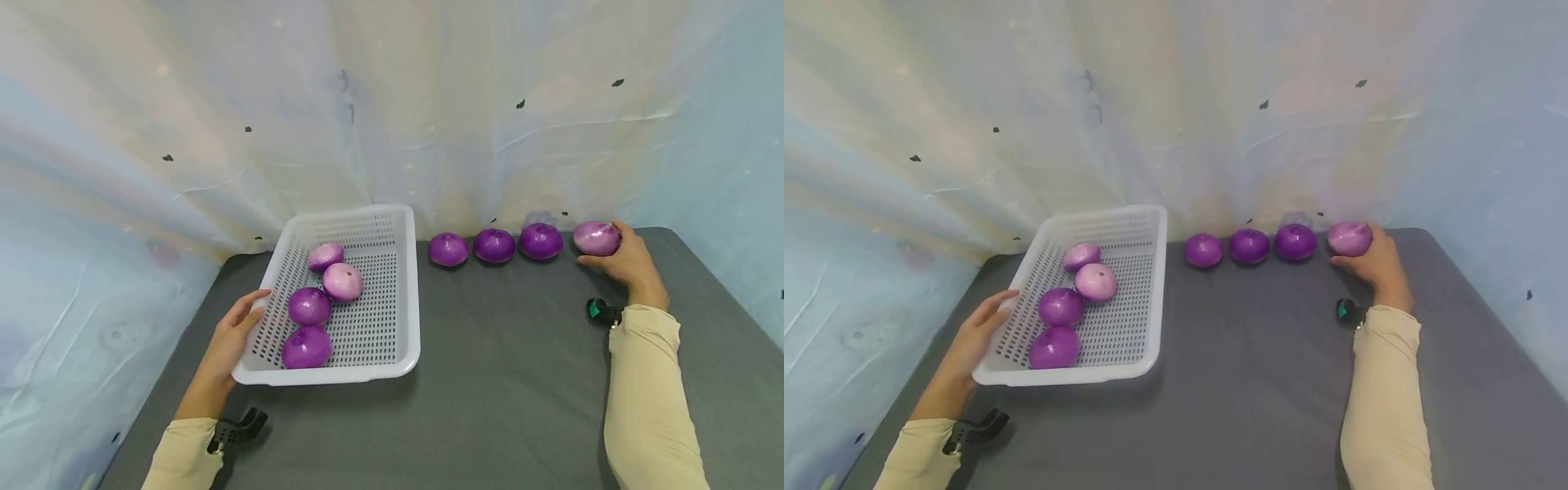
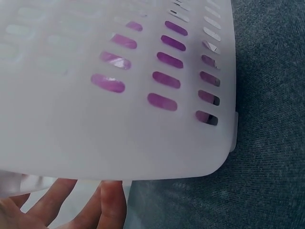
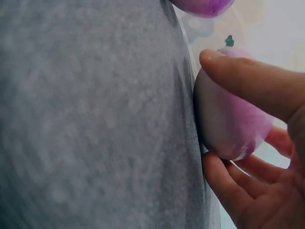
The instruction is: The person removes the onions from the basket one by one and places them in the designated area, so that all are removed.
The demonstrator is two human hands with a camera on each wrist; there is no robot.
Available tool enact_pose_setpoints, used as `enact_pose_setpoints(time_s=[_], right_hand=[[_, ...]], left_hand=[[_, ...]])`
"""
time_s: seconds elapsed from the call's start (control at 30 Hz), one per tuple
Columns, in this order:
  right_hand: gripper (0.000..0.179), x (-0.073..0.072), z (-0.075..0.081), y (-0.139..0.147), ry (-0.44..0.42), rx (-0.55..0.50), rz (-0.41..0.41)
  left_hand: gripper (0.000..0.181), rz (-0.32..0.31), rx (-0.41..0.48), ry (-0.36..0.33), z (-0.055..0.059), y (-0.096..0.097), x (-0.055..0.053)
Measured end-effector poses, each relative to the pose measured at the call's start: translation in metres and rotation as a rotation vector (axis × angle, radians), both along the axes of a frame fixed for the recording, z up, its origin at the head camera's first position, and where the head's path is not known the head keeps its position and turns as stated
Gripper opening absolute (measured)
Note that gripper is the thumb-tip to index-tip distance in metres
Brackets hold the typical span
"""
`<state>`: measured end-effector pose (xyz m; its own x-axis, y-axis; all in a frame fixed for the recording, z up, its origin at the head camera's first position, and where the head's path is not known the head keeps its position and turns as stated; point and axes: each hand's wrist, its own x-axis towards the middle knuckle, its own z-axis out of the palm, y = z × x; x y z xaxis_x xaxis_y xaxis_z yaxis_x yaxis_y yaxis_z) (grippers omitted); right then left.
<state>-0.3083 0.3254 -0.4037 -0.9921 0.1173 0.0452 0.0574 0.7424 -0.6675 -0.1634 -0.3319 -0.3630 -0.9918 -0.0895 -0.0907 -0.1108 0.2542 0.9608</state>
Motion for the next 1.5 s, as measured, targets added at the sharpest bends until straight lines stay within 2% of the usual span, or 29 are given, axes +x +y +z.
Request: enact_pose_setpoints(time_s=[0.3, 0.43, 0.5, 0.6, 0.67, 0.8, 0.9, 1.07, 1.27, 1.5], right_hand=[[0.11, -0.004, 0.01, -0.005, 0.0, -0.007, -0.008], [0.112, 0.001, 0.014, -0.005, -0.032, 0.03, -0.023], [0.112, 0.003, 0.021, -0.005, -0.037, 0.05, -0.05], [0.111, 0.006, 0.04, -0.011, -0.017, 0.072, -0.075], [0.109, 0.008, 0.056, -0.019, 0.034, 0.079, -0.071], [0.106, 0.015, 0.084, -0.046, 0.158, 0.1, 0.007], [0.104, 0.018, 0.095, -0.07, 0.216, 0.138, 0.108], [0.1, 0.021, 0.101, -0.106, 0.256, 0.194, 0.248], [0.096, 0.029, 0.108, -0.149, 0.29, 0.153, 0.39], [0.092, 0.04, 0.107, -0.195, 0.285, 0.124, 0.539]], left_hand=[[0.046, 0.006, -0.041, 0.011, 0.01, -0.002, -0.001], [0.046, 0.005, -0.056, -0.005, 0.009, 0.002, 0.0], [0.047, 0.001, -0.057, -0.005, 0.007, 0.003, -0.001], [0.047, 0.004, -0.057, 0.006, 0.005, 0.004, 0.001], [0.047, 0.003, -0.057, 0.019, 0.005, 0.004, 0.0], [0.048, -0.002, -0.059, 0.018, 0.006, 0.005, -0.001], [0.047, 0.007, -0.074, 0.007, 0.003, 0.006, 0.0], [0.048, 0.003, -0.065, -0.007, -0.001, 0.007, 0.0], [0.049, 0.011, -0.06, -0.01, -0.003, 0.006, 0.0], [0.05, -0.002, -0.083, -0.006, 0.003, 0.003, 0.0]])
